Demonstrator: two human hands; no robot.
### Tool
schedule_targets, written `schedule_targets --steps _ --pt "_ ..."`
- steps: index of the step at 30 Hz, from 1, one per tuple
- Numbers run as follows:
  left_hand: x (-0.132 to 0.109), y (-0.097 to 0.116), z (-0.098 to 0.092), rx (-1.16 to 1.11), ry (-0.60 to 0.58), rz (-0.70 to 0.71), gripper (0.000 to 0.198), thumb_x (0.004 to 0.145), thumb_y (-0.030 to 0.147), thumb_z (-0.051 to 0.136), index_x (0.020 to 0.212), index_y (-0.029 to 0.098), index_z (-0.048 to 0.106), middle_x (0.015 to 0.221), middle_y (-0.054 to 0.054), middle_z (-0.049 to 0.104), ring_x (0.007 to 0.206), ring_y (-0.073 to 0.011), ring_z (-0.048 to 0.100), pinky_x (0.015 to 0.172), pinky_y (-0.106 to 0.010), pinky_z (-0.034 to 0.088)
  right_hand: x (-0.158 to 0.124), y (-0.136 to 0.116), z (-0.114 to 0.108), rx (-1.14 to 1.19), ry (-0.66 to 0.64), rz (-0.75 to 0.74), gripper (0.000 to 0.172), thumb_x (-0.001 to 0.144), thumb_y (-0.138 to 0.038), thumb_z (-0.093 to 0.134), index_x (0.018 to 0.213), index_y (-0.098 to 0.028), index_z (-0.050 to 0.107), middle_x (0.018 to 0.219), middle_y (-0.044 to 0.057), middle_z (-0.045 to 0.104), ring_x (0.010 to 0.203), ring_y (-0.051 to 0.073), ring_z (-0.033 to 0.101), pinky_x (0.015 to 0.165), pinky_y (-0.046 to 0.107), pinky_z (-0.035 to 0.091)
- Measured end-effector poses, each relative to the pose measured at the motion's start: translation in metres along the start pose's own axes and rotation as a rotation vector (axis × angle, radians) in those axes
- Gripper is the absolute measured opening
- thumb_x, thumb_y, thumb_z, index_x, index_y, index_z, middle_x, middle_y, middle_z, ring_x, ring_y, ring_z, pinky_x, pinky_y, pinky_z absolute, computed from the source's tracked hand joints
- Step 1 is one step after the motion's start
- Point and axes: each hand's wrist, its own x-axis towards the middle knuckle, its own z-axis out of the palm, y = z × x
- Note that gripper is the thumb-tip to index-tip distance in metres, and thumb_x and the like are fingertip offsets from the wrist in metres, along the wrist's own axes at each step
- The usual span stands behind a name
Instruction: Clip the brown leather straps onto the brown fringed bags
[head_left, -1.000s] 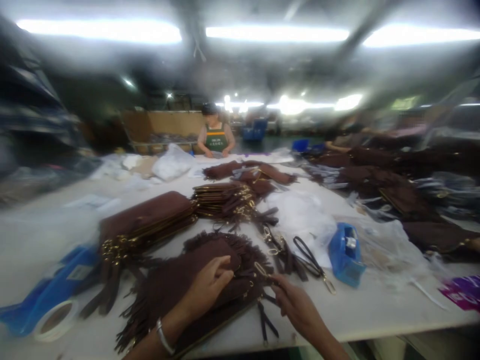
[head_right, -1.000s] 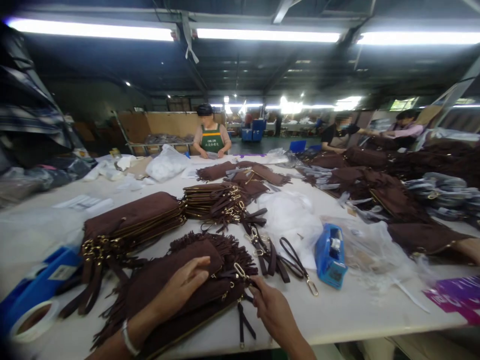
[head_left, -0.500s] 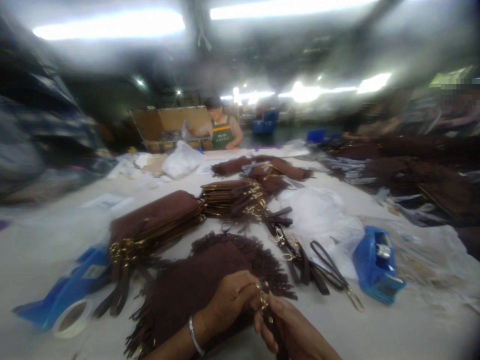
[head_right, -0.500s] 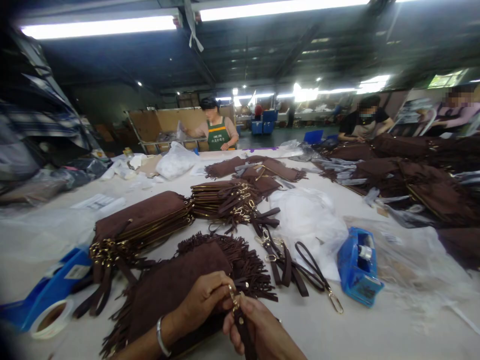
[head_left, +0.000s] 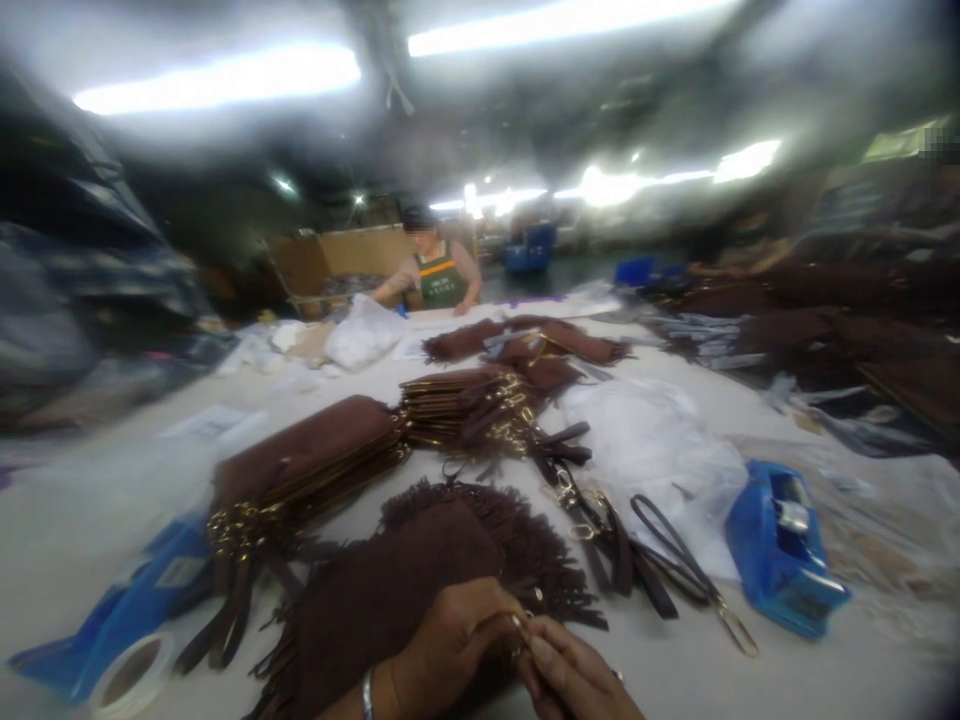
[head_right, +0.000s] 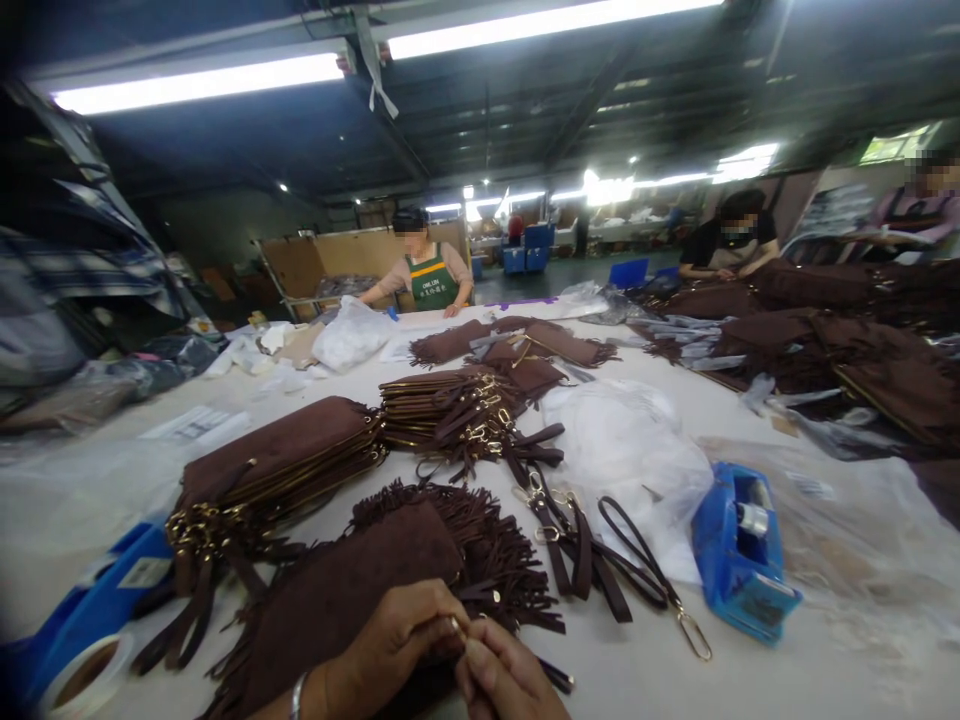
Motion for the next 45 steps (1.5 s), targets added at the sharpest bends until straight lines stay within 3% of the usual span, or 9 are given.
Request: schedule_targets --steps 3,8,12,18,24,31,36,41,45 --pt "0.019 0.001 -0.006 0.264 -0.025 -0.048 0.028 0.097 0.028 0.037 0.098 0.020 0.063 0.096 -0.006 0.064 0.091 -0.0184 0.058 0.085 -0.029 0.044 0.013 0.005 -0.014 -0.037 0.043 0.010 0.041 0.088 -0.061 0.046 0.094 -0.021 0.054 0.066 -0.006 0.038 0.047 0.006 0.026 0.043 0.020 0.019" --pt "0.051 -0.017 0.002 0.713 -0.102 -0.281 0.035 0.077 0.035 0.064 0.104 0.014 0.059 0.113 -0.016 0.054 0.093 -0.0316 0.059 0.080 -0.043 0.048 0.046 0.019 -0.041 -0.428 0.258 -0.140 0.044 0.092 -0.057 0.035 0.097 -0.018 0.054 0.063 -0.004 0.044 0.058 0.012 0.042 0.054 0.024 0.034" --pt "0.066 -0.037 -0.001 0.618 -0.146 -0.329 0.034 0.072 0.022 0.059 0.104 0.009 0.059 0.117 -0.020 0.051 0.091 -0.0320 0.060 0.081 -0.045 0.049 0.057 0.018 -0.048 -0.719 0.247 -0.188 0.039 0.096 -0.045 0.025 0.095 -0.018 0.053 0.078 0.004 0.060 0.073 0.018 0.057 0.068 0.029 0.040" --pt "0.063 -0.059 -0.032 0.423 -0.197 -0.250 0.033 0.072 0.013 0.051 0.102 0.017 0.062 0.105 -0.007 0.059 0.089 -0.0194 0.059 0.078 -0.029 0.050 0.063 0.004 -0.035 -0.920 0.271 -0.164 0.032 0.096 -0.031 0.022 0.100 -0.017 0.050 0.084 0.009 0.066 0.077 0.022 0.064 0.069 0.030 0.039" --pt "0.045 -0.071 -0.037 -0.051 -0.043 -0.234 0.058 0.072 0.010 0.045 0.129 0.024 0.050 0.121 -0.005 0.053 0.088 -0.0149 0.058 0.068 -0.025 0.051 0.080 -0.004 -0.014 -0.998 0.295 -0.164 0.026 0.096 -0.025 0.027 0.110 -0.017 0.047 0.090 0.009 0.069 0.088 0.022 0.067 0.072 0.027 0.041" --pt "0.038 -0.081 -0.023 -0.356 0.129 -0.316 0.042 0.072 0.015 0.051 0.113 0.024 0.044 0.097 0.001 0.054 0.053 -0.0060 0.052 0.047 -0.020 0.045 0.095 -0.005 -0.002 -1.254 0.262 -0.163 0.026 0.098 -0.023 0.027 0.112 -0.017 0.048 0.095 0.010 0.068 0.081 0.022 0.069 0.063 0.026 0.041" --pt "0.039 -0.083 -0.015 -0.267 0.220 -0.395 0.023 0.069 0.012 0.045 0.090 0.018 0.053 0.068 0.004 0.055 0.051 -0.0094 0.052 0.049 -0.020 0.040 0.107 -0.002 0.000 -1.416 0.240 -0.184 0.026 0.097 -0.019 0.029 0.114 -0.017 0.049 0.107 0.014 0.065 0.082 0.023 0.069 0.062 0.026 0.043" --pt "0.045 -0.073 -0.013 0.122 0.290 -0.372 0.008 0.072 0.017 0.053 0.079 0.017 0.058 0.080 -0.001 0.062 0.074 -0.0155 0.056 0.065 -0.025 0.042 0.108 -0.002 0.001 -1.311 0.266 -0.132 0.025 0.096 -0.019 0.030 0.113 -0.017 0.047 0.097 0.011 0.068 0.083 0.023 0.070 0.066 0.027 0.045" --pt "0.050 -0.073 -0.009 0.229 0.316 -0.412 0.012 0.067 0.012 0.056 0.077 0.018 0.056 0.082 -0.003 0.063 0.079 -0.0179 0.056 0.068 -0.027 0.039 0.106 -0.003 0.001 -1.294 0.277 -0.122 0.026 0.096 -0.020 0.029 0.114 -0.017 0.047 0.103 0.012 0.067 0.088 0.023 0.069 0.068 0.027 0.045"
